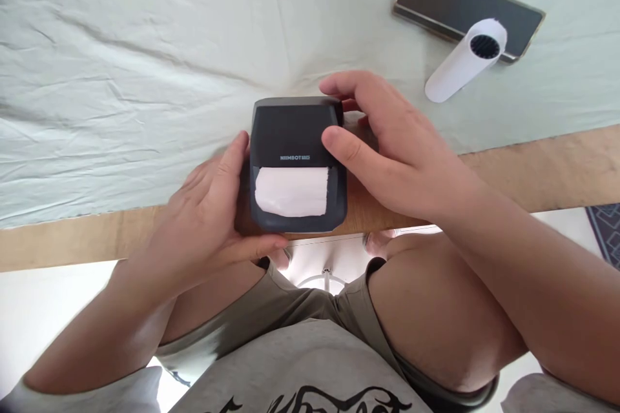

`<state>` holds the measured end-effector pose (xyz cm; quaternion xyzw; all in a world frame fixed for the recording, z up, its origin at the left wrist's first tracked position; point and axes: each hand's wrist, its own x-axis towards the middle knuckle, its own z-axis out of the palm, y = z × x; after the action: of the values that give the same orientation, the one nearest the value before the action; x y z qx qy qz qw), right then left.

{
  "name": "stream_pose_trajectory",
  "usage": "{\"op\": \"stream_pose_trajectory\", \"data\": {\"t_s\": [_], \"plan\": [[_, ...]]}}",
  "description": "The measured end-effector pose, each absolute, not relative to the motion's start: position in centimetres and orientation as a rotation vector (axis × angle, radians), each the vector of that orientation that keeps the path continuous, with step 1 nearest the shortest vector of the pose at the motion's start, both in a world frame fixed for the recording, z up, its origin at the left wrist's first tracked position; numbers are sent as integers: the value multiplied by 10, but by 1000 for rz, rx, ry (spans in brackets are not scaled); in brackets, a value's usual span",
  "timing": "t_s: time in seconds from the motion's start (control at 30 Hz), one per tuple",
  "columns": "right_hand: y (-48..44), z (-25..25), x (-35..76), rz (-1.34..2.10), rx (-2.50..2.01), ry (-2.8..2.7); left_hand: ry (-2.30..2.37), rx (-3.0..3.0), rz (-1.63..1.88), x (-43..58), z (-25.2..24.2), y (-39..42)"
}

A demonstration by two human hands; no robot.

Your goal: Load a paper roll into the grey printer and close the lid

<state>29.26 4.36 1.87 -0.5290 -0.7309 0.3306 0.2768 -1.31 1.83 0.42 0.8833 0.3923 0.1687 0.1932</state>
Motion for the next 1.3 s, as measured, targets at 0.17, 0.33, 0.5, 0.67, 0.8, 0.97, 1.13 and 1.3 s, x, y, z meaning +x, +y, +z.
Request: {"op": "stream_pose_trajectory", "data": {"t_s": [0.17, 0.33, 0.5, 0.67, 0.8, 0.97, 1.13, 1.3], "plan": [[43, 14, 300, 820, -1456, -2078, 1128, 2529, 426, -11, 6, 18], [46, 11, 310, 884, -1395, -2149, 1169, 2545, 432, -8, 4, 15], [48, 15, 310, 900, -1355, -2178, 1230, 2521, 464, -6, 3, 12], [44, 24, 307, 985, -1373, -2165, 1221, 2493, 436, -6, 9, 13], [42, 28, 307, 988, -1400, -2184, 1242, 2497, 477, -6, 10, 13], [44, 32, 309, 1002, -1374, -2213, 1221, 2557, 535, -5, 11, 15], [48, 27, 315, 1007, -1331, -2260, 1208, 2587, 539, -2, 11, 17], [52, 19, 321, 1015, -1261, -2304, 1210, 2560, 579, 0, 9, 15]]}}
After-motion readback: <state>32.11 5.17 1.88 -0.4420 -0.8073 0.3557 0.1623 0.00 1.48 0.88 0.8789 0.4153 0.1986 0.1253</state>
